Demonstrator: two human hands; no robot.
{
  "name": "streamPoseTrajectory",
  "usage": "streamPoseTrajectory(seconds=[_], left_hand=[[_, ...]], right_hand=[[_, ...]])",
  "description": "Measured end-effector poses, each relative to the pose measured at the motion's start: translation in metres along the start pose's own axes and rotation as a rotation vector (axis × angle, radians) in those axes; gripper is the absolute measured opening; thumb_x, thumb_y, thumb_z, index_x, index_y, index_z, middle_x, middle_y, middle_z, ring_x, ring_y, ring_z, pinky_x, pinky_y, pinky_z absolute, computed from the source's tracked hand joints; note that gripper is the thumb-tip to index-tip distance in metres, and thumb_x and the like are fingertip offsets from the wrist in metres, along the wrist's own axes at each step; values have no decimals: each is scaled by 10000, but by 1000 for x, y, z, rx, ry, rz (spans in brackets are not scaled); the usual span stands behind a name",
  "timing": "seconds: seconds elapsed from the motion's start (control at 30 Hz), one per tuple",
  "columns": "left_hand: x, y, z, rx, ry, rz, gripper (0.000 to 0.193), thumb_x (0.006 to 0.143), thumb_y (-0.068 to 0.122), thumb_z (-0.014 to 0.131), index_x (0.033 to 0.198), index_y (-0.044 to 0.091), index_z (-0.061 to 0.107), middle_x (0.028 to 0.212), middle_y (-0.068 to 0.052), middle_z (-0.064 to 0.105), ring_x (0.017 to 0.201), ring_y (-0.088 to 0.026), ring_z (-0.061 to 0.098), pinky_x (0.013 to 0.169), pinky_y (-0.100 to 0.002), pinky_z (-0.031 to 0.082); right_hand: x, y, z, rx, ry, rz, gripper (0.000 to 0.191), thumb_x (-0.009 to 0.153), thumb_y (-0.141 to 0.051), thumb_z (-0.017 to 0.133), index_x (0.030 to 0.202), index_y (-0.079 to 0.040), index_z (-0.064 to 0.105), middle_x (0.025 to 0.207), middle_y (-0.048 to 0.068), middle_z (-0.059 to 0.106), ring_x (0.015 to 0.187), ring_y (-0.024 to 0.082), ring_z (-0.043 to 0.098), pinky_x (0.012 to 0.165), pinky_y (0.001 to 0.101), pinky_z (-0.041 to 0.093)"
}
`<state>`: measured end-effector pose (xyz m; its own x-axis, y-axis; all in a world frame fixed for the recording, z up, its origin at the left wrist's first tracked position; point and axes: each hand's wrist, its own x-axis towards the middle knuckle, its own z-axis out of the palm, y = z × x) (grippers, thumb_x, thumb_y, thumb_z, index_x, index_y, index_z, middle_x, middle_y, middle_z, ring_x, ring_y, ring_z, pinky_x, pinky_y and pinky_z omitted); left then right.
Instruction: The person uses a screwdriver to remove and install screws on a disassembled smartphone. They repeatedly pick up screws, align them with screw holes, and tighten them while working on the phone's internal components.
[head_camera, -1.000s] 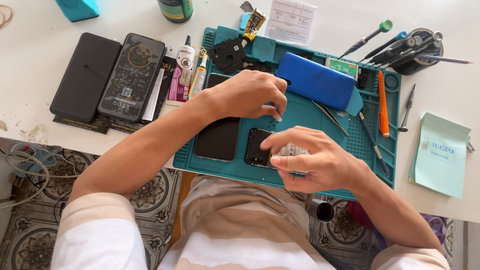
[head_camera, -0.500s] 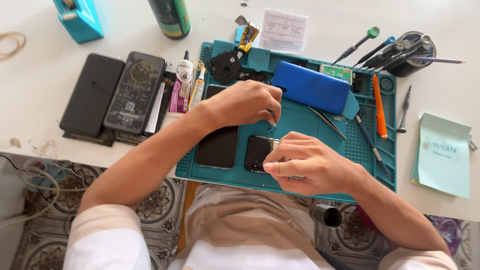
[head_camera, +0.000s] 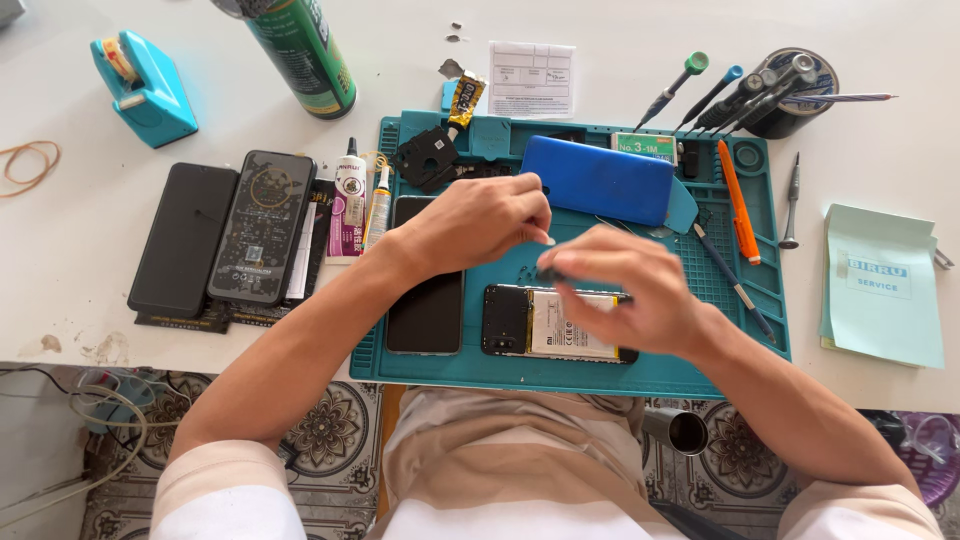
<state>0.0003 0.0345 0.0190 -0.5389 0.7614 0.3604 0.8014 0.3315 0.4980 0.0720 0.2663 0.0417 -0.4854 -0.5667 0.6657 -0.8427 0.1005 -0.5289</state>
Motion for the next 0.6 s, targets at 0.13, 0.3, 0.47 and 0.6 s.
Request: streamPoseTrajectory(seconds=[0.13, 0.3, 0.47, 0.6], left_hand=[[6, -4, 3, -168, 96, -74, 201, 970, 209, 743, 974, 24, 667, 943, -99, 669, 789, -275, 686, 672, -374, 535], [12, -8, 15, -411, 208, -245, 149, 980, 152, 711, 1015, 9, 693, 851, -73, 716, 710, -121, 649, 639, -292, 530], [12, -12, 21, -383, 253, -173, 198, 1012, 190, 708, 1004, -7, 692, 823, -68, 704, 699, -98, 584, 635, -277, 500], [13, -14, 25, -433, 220, -256, 294, 1070, 273, 627, 955, 2, 637, 731, -28, 594, 664, -54, 493, 590, -245, 436]], right_hand=[[-8, 13, -9, -25, 182, 75, 532, 898, 113, 756, 1326, -43, 481, 1148, 190, 725, 1050, 230, 748, 878, 303, 643], [-18, 22, -14, -61, 298, 106, 499, 952, 150, 709, 1350, -21, 462, 1190, 193, 663, 1145, 274, 733, 860, 299, 635], [-23, 26, -16, -25, 297, 117, 513, 960, 159, 697, 1367, -17, 438, 1212, 188, 666, 1180, 285, 726, 877, 294, 628], [-25, 29, -16, 5, 309, 137, 515, 964, 151, 697, 1359, -27, 418, 1233, 208, 679, 1128, 248, 722, 899, 291, 618]])
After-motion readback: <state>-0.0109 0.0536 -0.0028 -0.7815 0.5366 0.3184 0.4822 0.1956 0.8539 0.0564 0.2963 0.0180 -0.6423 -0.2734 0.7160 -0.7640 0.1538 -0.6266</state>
